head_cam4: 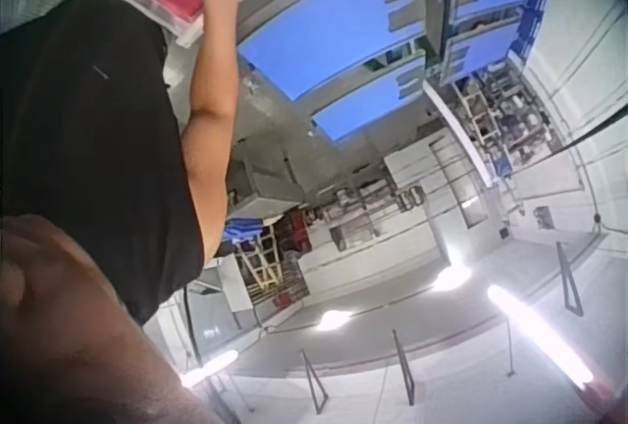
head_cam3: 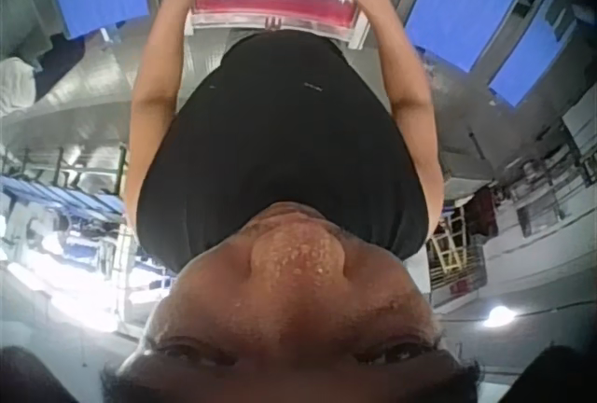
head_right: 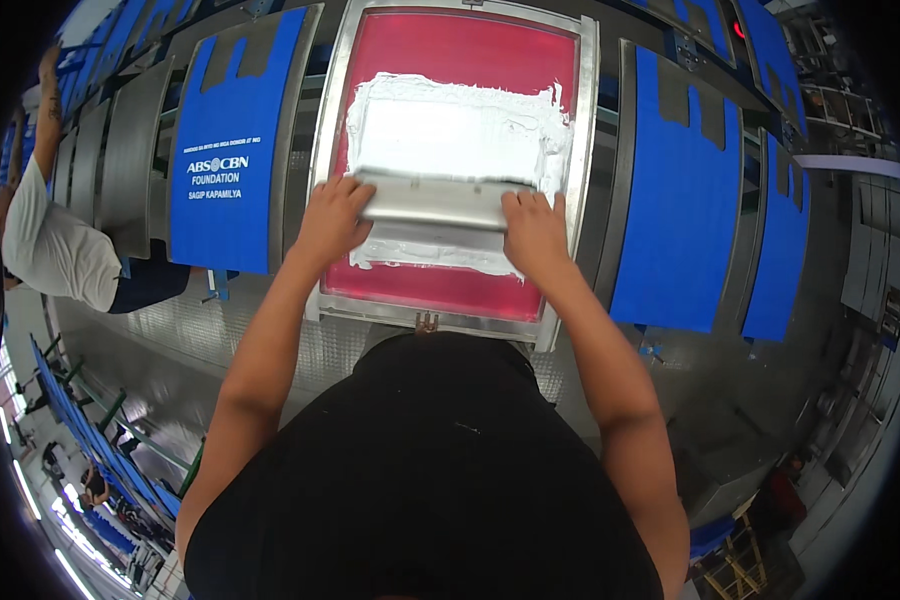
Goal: The person uses a squeegee to spread white ink evenly across a red screen printing frame. They repeatedly pull the ink from the top to the bottom of the frame to ensure full coverage of the mesh.
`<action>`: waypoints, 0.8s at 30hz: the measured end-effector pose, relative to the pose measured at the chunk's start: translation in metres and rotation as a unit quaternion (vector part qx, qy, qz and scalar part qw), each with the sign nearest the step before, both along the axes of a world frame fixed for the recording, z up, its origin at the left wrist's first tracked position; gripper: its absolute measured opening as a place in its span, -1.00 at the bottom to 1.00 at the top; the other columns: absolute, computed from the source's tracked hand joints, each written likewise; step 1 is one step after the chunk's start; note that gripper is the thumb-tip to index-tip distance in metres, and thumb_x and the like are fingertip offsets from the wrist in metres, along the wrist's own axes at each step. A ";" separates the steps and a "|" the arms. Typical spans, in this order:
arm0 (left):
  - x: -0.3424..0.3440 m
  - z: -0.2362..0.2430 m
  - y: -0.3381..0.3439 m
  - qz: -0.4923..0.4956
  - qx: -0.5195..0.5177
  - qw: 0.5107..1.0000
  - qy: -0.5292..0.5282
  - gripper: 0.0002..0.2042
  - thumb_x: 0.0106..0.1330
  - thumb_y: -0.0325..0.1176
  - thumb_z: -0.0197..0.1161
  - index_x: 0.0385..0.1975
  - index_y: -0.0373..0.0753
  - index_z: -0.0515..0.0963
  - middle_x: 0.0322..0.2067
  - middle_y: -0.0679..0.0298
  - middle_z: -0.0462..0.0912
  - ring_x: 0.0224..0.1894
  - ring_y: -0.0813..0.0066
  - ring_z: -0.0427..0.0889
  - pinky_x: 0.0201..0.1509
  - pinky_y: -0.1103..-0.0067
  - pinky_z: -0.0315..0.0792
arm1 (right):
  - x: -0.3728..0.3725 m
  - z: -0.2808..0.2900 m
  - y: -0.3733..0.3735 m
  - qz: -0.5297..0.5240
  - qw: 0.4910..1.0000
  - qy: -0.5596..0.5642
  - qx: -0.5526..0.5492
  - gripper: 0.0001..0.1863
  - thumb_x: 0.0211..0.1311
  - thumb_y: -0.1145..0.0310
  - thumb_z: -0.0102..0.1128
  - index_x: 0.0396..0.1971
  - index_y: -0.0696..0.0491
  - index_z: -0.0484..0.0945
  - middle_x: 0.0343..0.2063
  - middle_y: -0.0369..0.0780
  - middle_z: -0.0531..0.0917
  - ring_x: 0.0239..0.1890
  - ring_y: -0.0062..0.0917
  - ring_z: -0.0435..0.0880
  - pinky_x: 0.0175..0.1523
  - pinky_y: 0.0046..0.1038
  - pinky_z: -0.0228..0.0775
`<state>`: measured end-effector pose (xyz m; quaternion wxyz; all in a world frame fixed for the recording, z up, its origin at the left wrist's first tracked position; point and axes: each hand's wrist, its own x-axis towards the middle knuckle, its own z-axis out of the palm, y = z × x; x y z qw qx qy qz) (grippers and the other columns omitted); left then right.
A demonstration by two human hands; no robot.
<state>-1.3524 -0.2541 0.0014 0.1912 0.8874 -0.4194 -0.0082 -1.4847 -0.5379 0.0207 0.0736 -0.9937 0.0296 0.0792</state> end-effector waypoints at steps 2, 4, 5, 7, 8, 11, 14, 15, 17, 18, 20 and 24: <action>-0.023 0.021 0.027 0.006 0.027 0.999 0.043 -0.66 -0.19 -0.47 0.31 -0.32 -0.21 0.48 -0.38 0.20 0.48 -0.23 0.19 0.49 -0.11 0.34 0.34 | -0.024 0.029 0.016 0.001 0.998 0.016 0.056 -0.62 -0.17 0.54 0.16 -0.21 0.08 0.49 -0.33 -0.14 0.59 -0.16 -0.22 0.55 0.20 -0.06 0.20; -0.052 0.032 0.049 0.015 0.017 0.997 0.079 -0.70 -0.22 -0.46 0.32 -0.39 -0.23 0.48 -0.41 0.20 0.49 -0.26 0.18 0.49 -0.12 0.34 0.34 | -0.047 0.040 0.036 0.016 0.996 0.000 0.086 -0.62 -0.19 0.54 0.16 -0.22 0.08 0.51 -0.34 -0.14 0.60 -0.18 -0.21 0.55 0.18 -0.08 0.21; -0.060 0.029 0.058 0.021 0.012 0.995 0.098 -0.71 -0.23 -0.46 0.32 -0.42 -0.23 0.48 -0.43 0.20 0.49 -0.27 0.18 0.49 -0.13 0.34 0.34 | -0.056 0.030 0.050 0.004 0.997 0.015 0.079 -0.60 -0.20 0.54 0.17 -0.21 0.08 0.52 -0.32 -0.14 0.61 -0.18 -0.21 0.55 0.18 -0.08 0.21; -0.069 -0.003 0.072 0.018 0.002 0.994 0.108 -0.69 -0.23 -0.46 0.34 -0.38 -0.23 0.51 -0.37 0.17 0.53 -0.23 0.15 0.51 -0.09 0.31 0.35 | -0.065 0.002 0.078 -0.017 0.996 0.046 0.069 -0.58 -0.23 0.52 0.19 -0.20 0.09 0.53 -0.28 -0.14 0.62 -0.17 -0.22 0.56 0.16 -0.08 0.22; -0.071 -0.019 0.078 0.019 -0.002 0.993 0.113 -0.68 -0.23 -0.46 0.34 -0.37 -0.22 0.52 -0.34 0.16 0.55 -0.21 0.13 0.52 -0.07 0.30 0.36 | -0.060 -0.008 0.084 -0.027 0.993 0.091 0.071 -0.57 -0.24 0.52 0.19 -0.20 0.09 0.53 -0.28 -0.15 0.62 -0.16 -0.22 0.56 0.17 -0.06 0.22; -0.037 -0.044 0.084 0.024 0.063 0.983 0.169 -0.66 -0.27 -0.46 0.35 -0.38 -0.25 0.51 -0.36 0.16 0.54 -0.21 0.11 0.52 -0.05 0.30 0.37 | -0.030 -0.032 0.089 -0.048 0.981 0.169 0.082 -0.55 -0.29 0.52 0.21 -0.20 0.09 0.55 -0.27 -0.15 0.63 -0.14 -0.24 0.57 0.21 -0.04 0.20; -0.022 -0.066 0.079 0.027 0.036 0.991 0.126 -0.65 -0.27 -0.50 0.32 -0.36 -0.25 0.52 -0.34 0.14 0.56 -0.22 0.12 0.53 -0.07 0.30 0.38 | 0.002 -0.046 0.077 -0.042 0.990 0.104 0.087 -0.54 -0.34 0.53 0.24 -0.22 0.07 0.58 -0.31 -0.16 0.65 -0.14 -0.27 0.59 0.28 -0.06 0.17; -0.026 -0.071 0.073 0.035 -0.002 0.996 0.088 -0.68 -0.26 -0.52 0.29 -0.38 -0.25 0.51 -0.35 0.16 0.56 -0.24 0.15 0.53 -0.11 0.31 0.38 | 0.000 -0.047 0.075 -0.035 0.995 0.061 0.077 -0.54 -0.35 0.54 0.25 -0.24 0.07 0.59 -0.32 -0.16 0.66 -0.15 -0.28 0.60 0.30 -0.07 0.15; -0.009 -0.066 0.051 0.045 -0.033 0.997 0.051 -0.64 -0.25 -0.55 0.26 -0.32 -0.25 0.52 -0.29 0.17 0.57 -0.20 0.21 0.54 -0.07 0.33 0.38 | 0.018 -0.042 0.059 -0.026 0.998 0.021 0.052 -0.51 -0.39 0.54 0.28 -0.23 0.04 0.60 -0.35 -0.17 0.68 -0.19 -0.30 0.62 0.35 -0.10 0.11; 0.015 -0.072 0.038 0.045 -0.016 0.997 0.060 -0.64 -0.24 -0.55 0.27 -0.31 -0.25 0.52 -0.27 0.16 0.57 -0.18 0.20 0.54 -0.07 0.33 0.39 | 0.035 -0.044 0.038 -0.025 0.999 0.019 0.043 -0.54 -0.34 0.52 0.28 -0.24 0.02 0.60 -0.33 -0.18 0.67 -0.17 -0.31 0.62 0.35 -0.06 0.08; 0.078 -0.061 0.000 0.047 0.016 0.996 0.080 -0.69 -0.20 -0.54 0.30 -0.34 -0.23 0.54 -0.30 0.17 0.60 -0.21 0.17 0.56 -0.11 0.32 0.41 | 0.088 -0.047 0.000 -0.023 0.999 0.014 0.031 -0.62 -0.25 0.47 0.28 -0.26 -0.02 0.58 -0.29 -0.21 0.65 -0.15 -0.34 0.62 0.36 0.02 0.03; 0.173 -0.046 -0.080 0.093 0.064 0.991 0.066 -0.72 -0.06 -0.35 0.37 -0.28 -0.16 0.63 -0.36 0.08 0.66 -0.26 0.06 0.64 -0.16 0.30 0.53 | 0.178 -0.042 -0.068 -0.031 0.999 0.013 -0.040 -0.71 -0.16 0.40 0.22 -0.30 -0.06 0.60 -0.45 -0.18 0.68 -0.25 -0.30 0.66 0.25 -0.04 0.17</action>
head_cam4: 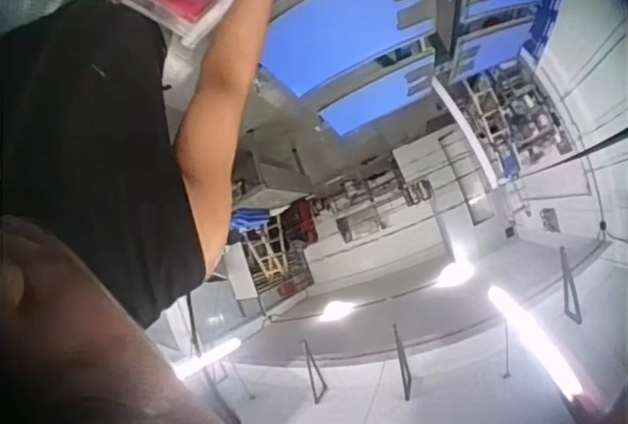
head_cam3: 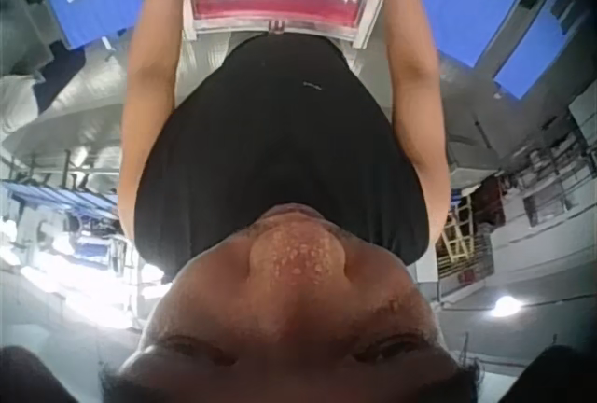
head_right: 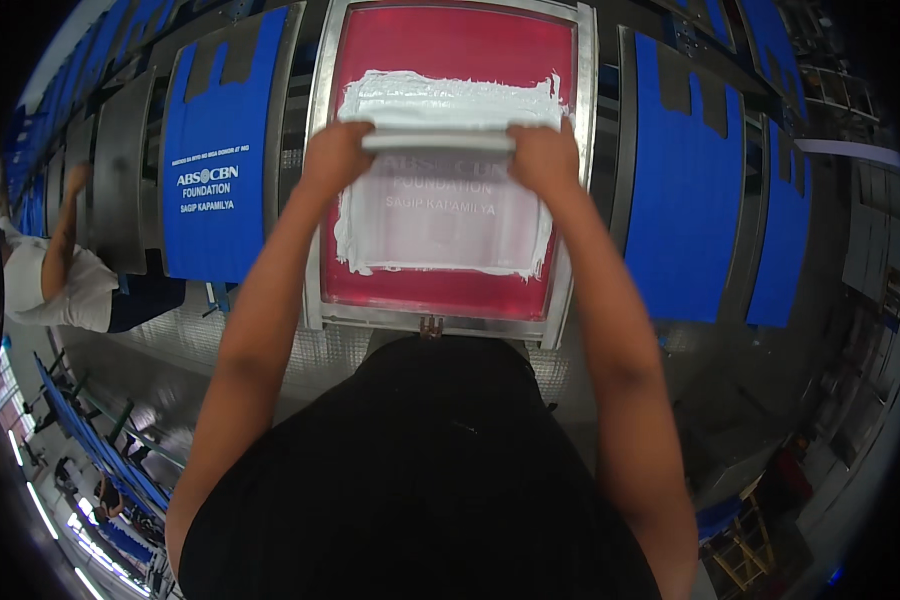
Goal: The person uses a squeegee to spread white ink evenly across a red screen printing frame. They repeatedly pull the ink from the top to the bottom of the frame to ensure full coverage of the mesh.
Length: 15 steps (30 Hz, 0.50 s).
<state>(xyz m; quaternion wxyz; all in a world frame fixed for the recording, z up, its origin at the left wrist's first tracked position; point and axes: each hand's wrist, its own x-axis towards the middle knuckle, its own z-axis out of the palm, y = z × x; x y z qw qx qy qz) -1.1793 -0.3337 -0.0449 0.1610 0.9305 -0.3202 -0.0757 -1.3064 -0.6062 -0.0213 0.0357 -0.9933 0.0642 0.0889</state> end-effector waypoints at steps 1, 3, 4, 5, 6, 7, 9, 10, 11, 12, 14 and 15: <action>0.009 0.008 -0.016 -0.001 0.012 1.000 0.003 -0.72 0.00 -0.26 0.39 -0.27 -0.17 0.62 -0.37 0.08 0.66 -0.28 0.06 0.65 -0.16 0.29 0.52 | 0.012 0.003 -0.016 0.006 1.000 -0.014 0.002 -0.70 -0.14 0.40 0.20 -0.28 -0.06 0.60 -0.46 -0.17 0.69 -0.28 -0.26 0.66 0.21 -0.05 0.21; 0.009 0.028 -0.029 -0.004 0.036 0.999 0.031 -0.69 0.04 -0.17 0.40 -0.25 -0.16 0.62 -0.39 0.06 0.66 -0.29 0.06 0.65 -0.17 0.31 0.52 | 0.015 0.019 -0.030 -0.004 0.999 -0.004 0.042 -0.60 -0.17 0.43 0.22 -0.19 -0.06 0.62 -0.47 -0.11 0.67 -0.30 -0.24 0.66 0.04 -0.18 0.36; 0.004 0.034 -0.024 -0.005 0.045 0.998 0.042 -0.68 0.05 -0.15 0.39 -0.24 -0.15 0.63 -0.37 0.07 0.66 -0.28 0.08 0.65 -0.16 0.32 0.52 | 0.008 0.029 -0.024 -0.010 0.999 0.021 0.044 -0.61 -0.18 0.44 0.21 -0.21 -0.06 0.63 -0.45 -0.11 0.68 -0.28 -0.24 0.65 0.03 -0.18 0.37; -0.015 0.036 -0.012 0.002 0.066 0.996 0.063 -0.68 0.04 -0.17 0.40 -0.22 -0.15 0.63 -0.34 0.09 0.67 -0.25 0.11 0.65 -0.15 0.33 0.51 | -0.013 0.037 -0.016 0.005 0.998 0.048 0.049 -0.61 -0.19 0.45 0.22 -0.21 -0.05 0.64 -0.43 -0.11 0.68 -0.27 -0.23 0.65 0.05 -0.17 0.36; -0.042 0.036 0.003 0.003 0.084 0.993 0.086 -0.67 0.02 -0.20 0.41 -0.21 -0.15 0.62 -0.31 0.12 0.67 -0.23 0.14 0.65 -0.14 0.33 0.51 | -0.043 0.046 -0.005 0.014 0.996 0.077 0.051 -0.60 -0.21 0.47 0.22 -0.22 -0.05 0.64 -0.41 -0.11 0.68 -0.25 -0.21 0.65 0.07 -0.15 0.36; -0.073 0.043 0.019 -0.029 0.079 0.991 0.100 -0.62 -0.07 -0.32 0.45 -0.17 -0.14 0.62 -0.28 0.17 0.67 -0.19 0.16 0.63 -0.11 0.33 0.50 | -0.071 0.054 0.005 0.010 0.993 0.086 0.075 -0.59 -0.23 0.49 0.22 -0.23 -0.04 0.63 -0.40 -0.12 0.67 -0.21 -0.21 0.63 0.13 -0.17 0.35; -0.134 0.016 0.053 -0.038 -0.006 0.997 0.070 -0.62 -0.21 -0.56 0.38 -0.27 -0.20 0.60 -0.27 0.13 0.63 -0.18 0.14 0.59 -0.04 0.32 0.46 | -0.130 0.028 0.022 0.043 0.993 0.001 0.106 -0.58 -0.27 0.54 0.23 -0.24 -0.01 0.61 -0.35 -0.17 0.67 -0.16 -0.25 0.61 0.32 -0.05 0.14; -0.151 0.019 0.055 -0.050 -0.019 0.996 0.075 -0.64 -0.25 -0.59 0.32 -0.32 -0.24 0.58 -0.26 0.12 0.63 -0.15 0.13 0.58 -0.01 0.30 0.44 | -0.142 0.032 0.038 0.018 0.991 0.040 0.127 -0.58 -0.30 0.57 0.24 -0.26 0.00 0.61 -0.31 -0.19 0.67 -0.16 -0.26 0.61 0.36 0.00 0.05; -0.151 0.009 0.056 -0.048 -0.040 0.997 0.053 -0.63 -0.25 -0.59 0.32 -0.31 -0.24 0.58 -0.28 0.13 0.63 -0.15 0.12 0.57 -0.01 0.30 0.43 | -0.140 0.025 0.046 0.000 0.991 0.027 0.134 -0.58 -0.31 0.57 0.25 -0.26 0.01 0.60 -0.32 -0.20 0.67 -0.18 -0.27 0.61 0.36 -0.01 0.05; -0.147 0.000 0.058 -0.046 -0.062 0.997 0.031 -0.63 -0.26 -0.59 0.31 -0.31 -0.25 0.58 -0.30 0.14 0.63 -0.15 0.11 0.56 0.00 0.29 0.42 | -0.137 0.012 0.051 -0.019 0.990 0.015 0.140 -0.58 -0.31 0.57 0.26 -0.27 0.02 0.60 -0.33 -0.21 0.66 -0.19 -0.28 0.61 0.37 -0.01 0.04; -0.089 -0.018 0.046 -0.050 -0.072 0.996 -0.015 -0.68 -0.28 -0.60 0.27 -0.40 -0.23 0.57 -0.31 0.15 0.61 -0.23 0.14 0.54 -0.12 0.31 0.40 | -0.096 -0.020 0.031 0.008 0.995 -0.018 0.101 -0.55 -0.31 0.55 0.28 -0.23 0.03 0.60 -0.31 -0.21 0.67 -0.17 -0.30 0.62 0.38 -0.02 0.04; -0.054 -0.011 0.030 -0.038 -0.025 0.999 0.016 -0.73 -0.24 -0.57 0.30 -0.43 -0.21 0.59 -0.36 0.14 0.63 -0.25 0.12 0.56 -0.13 0.31 0.42 | -0.064 -0.018 0.025 0.006 0.998 -0.015 0.068 -0.65 -0.19 0.49 0.25 -0.26 -0.03 0.59 -0.33 -0.21 0.66 -0.18 -0.33 0.62 0.33 0.00 0.08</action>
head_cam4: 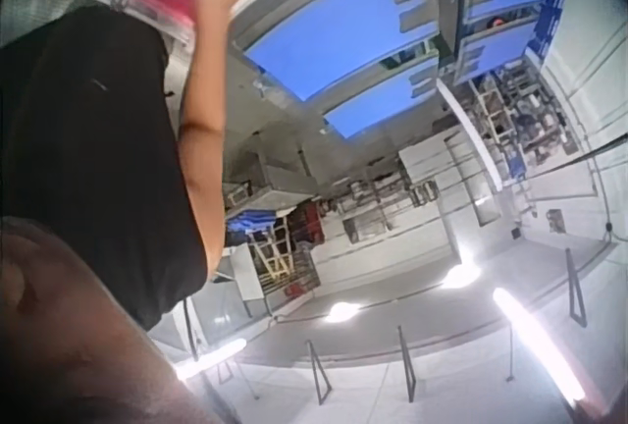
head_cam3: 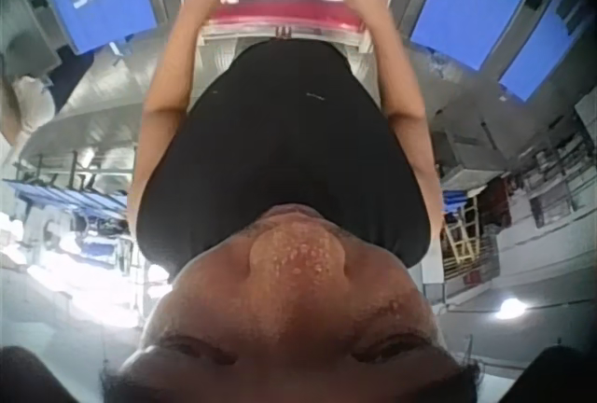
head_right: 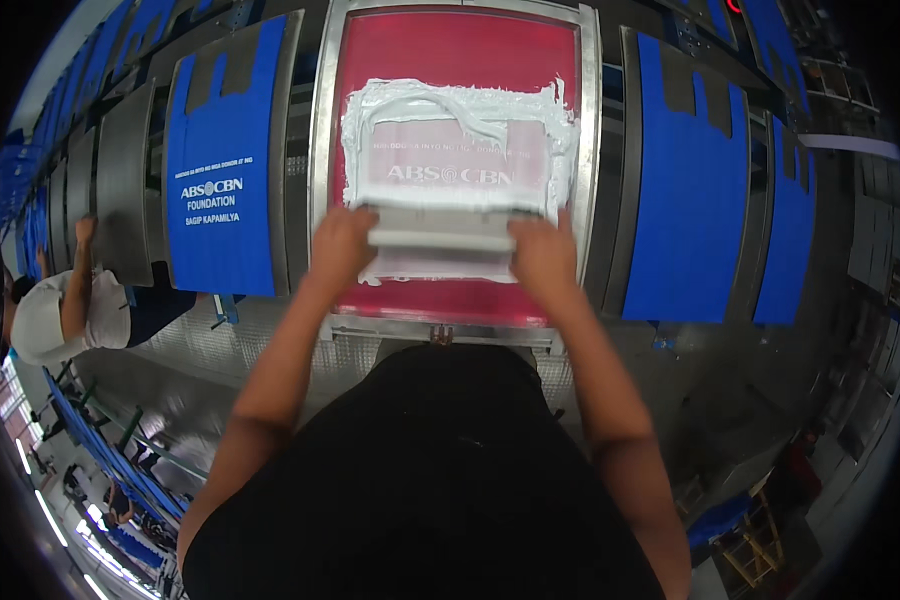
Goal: The person uses a squeegee to spread white ink evenly across a red screen printing frame. They repeatedly pull the ink from the top to the bottom of the frame to ensure full coverage of the mesh.
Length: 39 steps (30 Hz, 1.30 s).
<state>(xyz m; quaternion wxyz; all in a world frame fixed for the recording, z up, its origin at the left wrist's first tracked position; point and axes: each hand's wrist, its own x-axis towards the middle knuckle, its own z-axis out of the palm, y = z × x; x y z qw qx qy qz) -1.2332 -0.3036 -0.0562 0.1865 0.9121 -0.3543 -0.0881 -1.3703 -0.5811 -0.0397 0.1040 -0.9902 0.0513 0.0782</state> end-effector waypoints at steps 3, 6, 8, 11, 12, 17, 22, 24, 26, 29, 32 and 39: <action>0.067 0.009 -0.037 0.006 0.046 0.999 -0.014 -0.72 -0.01 -0.33 0.36 -0.24 -0.16 0.63 -0.38 0.07 0.65 -0.25 0.02 0.63 -0.15 0.29 0.51 | 0.068 0.004 -0.029 -0.021 0.998 0.032 -0.055 -0.67 -0.14 0.41 0.22 -0.24 -0.08 0.61 -0.46 -0.17 0.68 -0.24 -0.28 0.65 0.14 -0.10 0.28; 0.052 0.026 -0.049 0.007 0.067 0.997 0.028 -0.69 0.04 -0.20 0.39 -0.24 -0.19 0.63 -0.38 0.06 0.66 -0.26 0.05 0.64 -0.16 0.29 0.51 | 0.055 0.019 -0.046 -0.016 0.999 0.039 -0.015 -0.65 -0.14 0.44 0.18 -0.23 -0.10 0.61 -0.43 -0.17 0.69 -0.27 -0.26 0.66 0.07 -0.12 0.30; 0.019 0.044 -0.027 0.010 0.095 0.994 0.062 -0.66 0.05 -0.15 0.40 -0.22 -0.19 0.63 -0.35 0.08 0.66 -0.24 0.07 0.64 -0.15 0.30 0.50 | 0.027 0.047 -0.023 -0.024 0.992 0.122 -0.003 -0.64 -0.15 0.45 0.16 -0.23 -0.09 0.62 -0.43 -0.17 0.69 -0.28 -0.26 0.66 0.10 -0.13 0.29; -0.050 0.053 0.005 -0.039 0.076 0.993 0.080 -0.67 -0.09 -0.47 0.38 -0.23 -0.14 0.62 -0.32 0.14 0.64 -0.19 0.14 0.59 -0.10 0.30 0.47 | -0.048 0.066 0.003 0.001 0.992 0.129 -0.001 -0.59 -0.18 0.50 0.21 -0.19 -0.08 0.63 -0.33 -0.16 0.67 -0.12 -0.23 0.58 0.23 -0.13 0.28; -0.071 0.027 0.020 -0.044 0.029 0.997 0.057 -0.64 -0.17 -0.57 0.34 -0.26 -0.17 0.61 -0.27 0.13 0.62 -0.19 0.11 0.57 -0.07 0.30 0.45 | -0.071 0.045 0.005 -0.009 0.996 0.086 0.024 -0.61 -0.20 0.52 0.23 -0.23 -0.06 0.63 -0.31 -0.17 0.67 -0.12 -0.30 0.59 0.37 -0.07 0.08; -0.016 0.016 -0.031 -0.007 0.016 1.000 0.006 -0.71 -0.20 -0.58 0.28 -0.38 -0.23 0.58 -0.34 0.18 0.61 -0.21 0.17 0.53 -0.09 0.32 0.38 | -0.013 0.019 -0.031 0.004 1.000 0.022 -0.005 -0.62 -0.18 0.45 0.25 -0.22 -0.06 0.62 -0.31 -0.21 0.68 -0.14 -0.39 0.64 0.40 0.01 -0.09; 0.084 0.035 -0.082 -0.004 0.069 0.997 0.041 -0.74 0.03 -0.21 0.40 -0.30 -0.16 0.63 -0.38 0.07 0.67 -0.27 0.07 0.65 -0.18 0.29 0.51 | 0.080 0.031 -0.070 -0.022 0.998 0.055 -0.034 -0.64 -0.13 0.42 0.17 -0.22 -0.10 0.63 -0.40 -0.19 0.70 -0.24 -0.28 0.67 0.08 -0.06 0.29; 0.059 0.047 -0.070 0.009 0.067 0.997 0.044 -0.70 0.06 -0.15 0.40 -0.28 -0.17 0.64 -0.36 0.07 0.66 -0.25 0.10 0.65 -0.16 0.30 0.50 | 0.066 0.049 -0.064 -0.004 0.997 0.070 -0.025 -0.66 -0.16 0.42 0.16 -0.26 -0.09 0.64 -0.44 -0.18 0.69 -0.27 -0.26 0.67 -0.11 -0.13 0.36; 0.003 0.068 -0.037 0.011 0.088 0.992 0.088 -0.66 0.03 -0.19 0.41 -0.20 -0.16 0.64 -0.34 0.08 0.65 -0.21 0.11 0.64 -0.11 0.30 0.48 | 0.013 0.071 -0.036 0.000 0.988 0.156 -0.010 -0.55 -0.15 0.43 0.17 -0.11 -0.08 0.60 -0.42 -0.12 0.69 -0.24 -0.23 0.67 0.24 -0.08 0.23; -0.078 0.052 0.025 -0.035 0.056 0.993 0.097 -0.69 -0.11 -0.57 0.26 -0.28 -0.23 0.59 -0.29 0.09 0.62 -0.20 0.10 0.54 -0.03 0.29 0.41 | -0.066 0.080 0.015 -0.001 0.981 0.192 0.009 -0.52 -0.21 0.54 0.20 -0.13 -0.05 0.60 -0.29 -0.19 0.69 -0.11 -0.31 0.62 0.38 0.04 -0.05; -0.110 0.027 0.046 -0.041 -0.042 0.998 0.020 -0.63 -0.20 -0.60 0.24 -0.28 -0.23 0.56 -0.22 0.11 0.58 -0.17 0.10 0.52 -0.07 0.29 0.38 | -0.098 0.053 0.039 -0.026 0.996 0.082 0.036 -0.53 -0.24 0.53 0.24 -0.16 -0.03 0.60 -0.28 -0.24 0.68 -0.11 -0.37 0.62 0.41 0.07 -0.15; 0.033 0.052 -0.023 0.023 0.078 0.996 0.022 -0.69 0.00 -0.20 0.41 -0.25 -0.16 0.64 -0.34 0.10 0.68 -0.23 0.11 0.65 -0.14 0.30 0.51 | 0.042 0.043 -0.015 -0.010 0.997 0.048 -0.055 -0.63 -0.11 0.41 0.17 -0.19 -0.13 0.63 -0.35 -0.17 0.70 -0.21 -0.30 0.67 0.14 -0.12 0.25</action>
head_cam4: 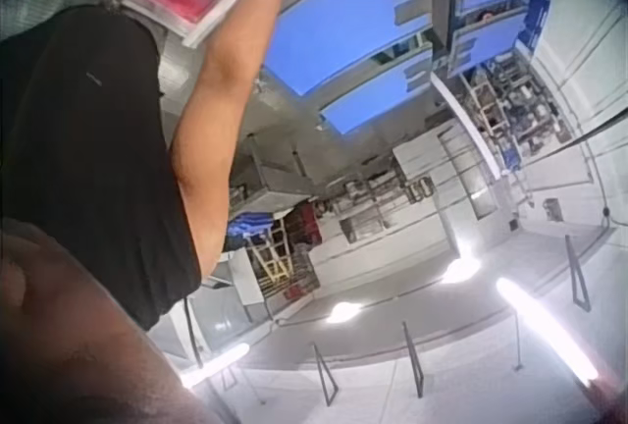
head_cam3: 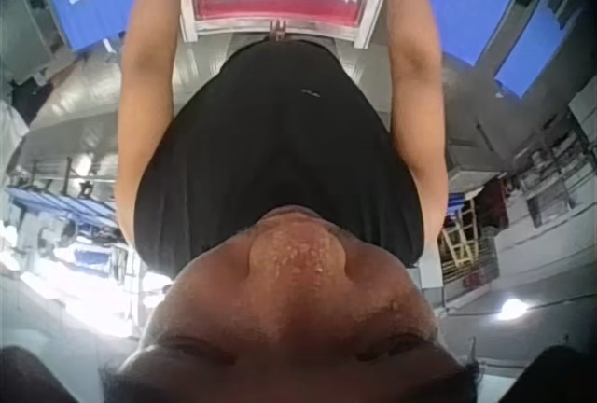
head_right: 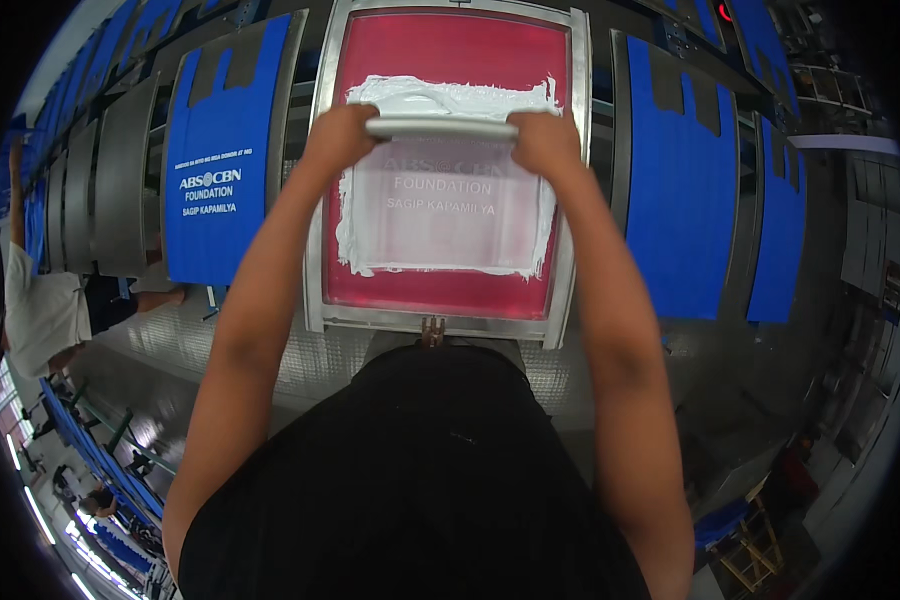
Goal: The person uses a squeegee to spread white ink evenly across a red screen printing frame. They repeatedly pull the ink from the top to the bottom of the frame to ensure full coverage of the mesh.
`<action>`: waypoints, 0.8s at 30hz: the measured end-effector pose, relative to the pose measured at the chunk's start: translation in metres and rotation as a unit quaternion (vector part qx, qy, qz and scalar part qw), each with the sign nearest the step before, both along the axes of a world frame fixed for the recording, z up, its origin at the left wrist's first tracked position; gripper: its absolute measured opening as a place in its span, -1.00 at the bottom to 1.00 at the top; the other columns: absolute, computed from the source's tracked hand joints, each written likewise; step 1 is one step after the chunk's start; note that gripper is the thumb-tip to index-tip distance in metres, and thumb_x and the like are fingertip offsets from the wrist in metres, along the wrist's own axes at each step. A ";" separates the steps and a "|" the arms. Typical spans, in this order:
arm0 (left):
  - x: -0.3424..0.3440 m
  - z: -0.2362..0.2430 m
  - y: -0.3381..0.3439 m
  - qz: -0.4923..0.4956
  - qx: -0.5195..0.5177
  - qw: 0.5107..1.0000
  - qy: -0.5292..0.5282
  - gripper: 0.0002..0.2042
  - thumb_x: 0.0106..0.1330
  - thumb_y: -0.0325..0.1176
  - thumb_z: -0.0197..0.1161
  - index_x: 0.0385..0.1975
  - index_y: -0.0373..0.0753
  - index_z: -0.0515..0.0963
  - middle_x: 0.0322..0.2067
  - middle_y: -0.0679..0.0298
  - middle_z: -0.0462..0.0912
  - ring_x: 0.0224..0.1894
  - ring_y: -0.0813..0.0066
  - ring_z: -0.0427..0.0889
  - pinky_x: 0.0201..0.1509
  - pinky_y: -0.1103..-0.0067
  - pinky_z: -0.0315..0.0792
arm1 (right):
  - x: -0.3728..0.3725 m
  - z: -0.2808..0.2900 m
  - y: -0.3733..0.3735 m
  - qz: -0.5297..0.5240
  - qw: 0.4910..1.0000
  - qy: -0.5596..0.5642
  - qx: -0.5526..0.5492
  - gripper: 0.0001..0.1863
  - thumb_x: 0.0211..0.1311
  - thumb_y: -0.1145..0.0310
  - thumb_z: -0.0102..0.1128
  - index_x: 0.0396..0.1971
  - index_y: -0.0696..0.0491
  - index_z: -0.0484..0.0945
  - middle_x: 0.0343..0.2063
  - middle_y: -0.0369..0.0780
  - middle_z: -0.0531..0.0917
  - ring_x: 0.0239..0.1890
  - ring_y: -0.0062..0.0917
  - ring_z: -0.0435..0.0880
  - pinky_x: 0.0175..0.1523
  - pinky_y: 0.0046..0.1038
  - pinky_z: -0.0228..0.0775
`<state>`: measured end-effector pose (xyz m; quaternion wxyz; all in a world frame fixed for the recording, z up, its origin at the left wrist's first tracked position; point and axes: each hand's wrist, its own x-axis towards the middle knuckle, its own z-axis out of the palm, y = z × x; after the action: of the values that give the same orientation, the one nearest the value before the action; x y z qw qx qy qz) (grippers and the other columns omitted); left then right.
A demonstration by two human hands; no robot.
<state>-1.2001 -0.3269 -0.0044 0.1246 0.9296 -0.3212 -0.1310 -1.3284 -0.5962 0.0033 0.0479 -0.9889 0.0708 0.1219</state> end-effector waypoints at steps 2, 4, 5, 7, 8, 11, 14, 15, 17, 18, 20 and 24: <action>0.006 0.012 -0.001 -0.007 0.000 1.000 0.018 -0.69 0.02 -0.17 0.42 -0.25 -0.14 0.65 -0.37 0.08 0.67 -0.25 0.11 0.65 -0.14 0.30 0.50 | 0.007 0.019 -0.001 -0.014 0.998 0.020 0.053 -0.59 -0.13 0.43 0.16 -0.15 -0.08 0.61 -0.39 -0.12 0.69 -0.29 -0.25 0.68 0.12 -0.11 0.29; -0.031 0.018 0.028 -0.004 -0.006 1.000 0.018 -0.68 0.03 -0.18 0.40 -0.22 -0.14 0.65 -0.34 0.09 0.68 -0.24 0.12 0.65 -0.13 0.31 0.50 | -0.036 0.035 0.024 -0.016 0.998 0.047 0.045 -0.57 -0.13 0.44 0.17 -0.13 -0.09 0.61 -0.41 -0.11 0.68 -0.30 -0.24 0.68 0.22 -0.08 0.24; -0.057 0.026 0.040 -0.001 0.000 0.999 0.051 -0.67 0.03 -0.21 0.40 -0.19 -0.15 0.65 -0.32 0.09 0.67 -0.23 0.12 0.64 -0.11 0.32 0.50 | -0.063 0.046 0.034 -0.004 0.996 0.074 0.040 -0.55 -0.14 0.45 0.17 -0.11 -0.10 0.60 -0.38 -0.10 0.69 -0.25 -0.23 0.67 0.29 -0.10 0.19; -0.116 0.035 0.068 -0.038 -0.020 0.996 0.074 -0.73 -0.04 -0.49 0.34 -0.27 -0.21 0.62 -0.35 0.11 0.64 -0.18 0.09 0.58 -0.07 0.30 0.46 | -0.118 0.054 0.057 0.005 0.991 0.124 0.046 -0.53 -0.17 0.49 0.18 -0.12 -0.08 0.60 -0.32 -0.16 0.69 -0.12 -0.29 0.63 0.39 -0.06 0.02; -0.142 0.007 0.085 -0.046 -0.075 0.996 0.023 -0.72 -0.18 -0.59 0.28 -0.37 -0.23 0.58 -0.40 0.12 0.60 -0.26 0.14 0.55 -0.10 0.31 0.43 | -0.143 0.046 0.068 -0.008 0.995 0.074 0.068 -0.52 -0.20 0.53 0.21 -0.13 -0.07 0.61 -0.29 -0.19 0.69 -0.12 -0.30 0.63 0.39 -0.03 -0.01; -0.140 -0.009 0.074 -0.059 -0.136 0.987 -0.055 -0.68 -0.28 -0.60 0.25 -0.40 -0.22 0.54 -0.38 0.19 0.55 -0.30 0.19 0.52 -0.18 0.30 0.40 | -0.135 0.023 0.066 -0.028 0.996 0.029 0.079 -0.55 -0.23 0.56 0.22 -0.18 -0.03 0.62 -0.25 -0.21 0.69 -0.13 -0.32 0.63 0.39 -0.03 0.00; -0.051 0.000 0.030 -0.029 -0.058 0.998 0.000 -0.77 -0.16 -0.53 0.29 -0.41 -0.20 0.59 -0.40 0.13 0.62 -0.27 0.10 0.58 -0.17 0.25 0.44 | -0.065 0.007 0.032 -0.033 0.999 0.030 0.022 -0.62 -0.13 0.44 0.24 -0.19 -0.10 0.60 -0.35 -0.20 0.69 -0.13 -0.35 0.64 0.38 -0.06 -0.03; -0.028 -0.002 0.020 -0.007 -0.091 0.995 -0.033 -0.79 -0.13 -0.48 0.31 -0.41 -0.18 0.62 -0.41 0.11 0.64 -0.25 0.09 0.61 -0.15 0.26 0.49 | -0.038 0.016 0.020 -0.019 1.000 0.017 0.001 -0.64 -0.12 0.41 0.24 -0.20 -0.12 0.61 -0.36 -0.18 0.70 -0.17 -0.34 0.66 0.35 -0.06 0.04; 0.012 0.021 -0.005 -0.007 -0.039 0.999 -0.017 -0.73 -0.06 -0.30 0.40 -0.31 -0.14 0.64 -0.37 0.12 0.66 -0.24 0.10 0.63 -0.13 0.29 0.50 | 0.005 0.032 -0.002 -0.012 1.000 0.011 0.005 -0.61 -0.15 0.43 0.20 -0.19 -0.10 0.63 -0.35 -0.15 0.70 -0.18 -0.28 0.66 0.26 -0.08 0.18; 0.021 0.032 -0.011 -0.005 -0.023 1.000 0.003 -0.68 -0.04 -0.24 0.43 -0.25 -0.14 0.64 -0.35 0.12 0.66 -0.25 0.09 0.63 -0.12 0.30 0.49 | 0.017 0.047 -0.007 -0.016 0.999 0.024 0.023 -0.57 -0.16 0.44 0.17 -0.15 -0.09 0.64 -0.31 -0.13 0.70 -0.16 -0.26 0.66 0.21 -0.12 0.27; 0.026 0.056 -0.012 -0.003 -0.015 1.000 0.017 -0.67 -0.05 -0.16 0.46 -0.29 -0.13 0.65 -0.41 0.12 0.66 -0.29 0.09 0.64 -0.14 0.29 0.49 | 0.028 0.065 -0.012 -0.032 0.997 0.050 0.055 -0.51 -0.18 0.45 0.13 -0.09 -0.07 0.63 -0.24 -0.09 0.68 -0.11 -0.23 0.64 0.14 -0.19 0.36; -0.003 0.091 0.029 0.063 -0.257 0.918 -0.294 -0.54 0.04 -0.13 0.44 -0.12 -0.25 0.53 -0.17 0.07 0.59 -0.08 0.04 0.54 -0.02 0.30 0.43 | 0.053 0.112 -0.004 0.017 0.998 0.046 0.027 -0.42 -0.20 0.45 0.08 0.00 -0.04 0.59 -0.12 -0.05 0.64 -0.03 -0.20 0.61 0.05 -0.29 0.47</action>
<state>-1.2031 -0.2981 0.0865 0.2675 0.8804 -0.3067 0.2436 -1.2754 -0.6001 0.1150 0.0691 -0.9817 0.0523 0.1696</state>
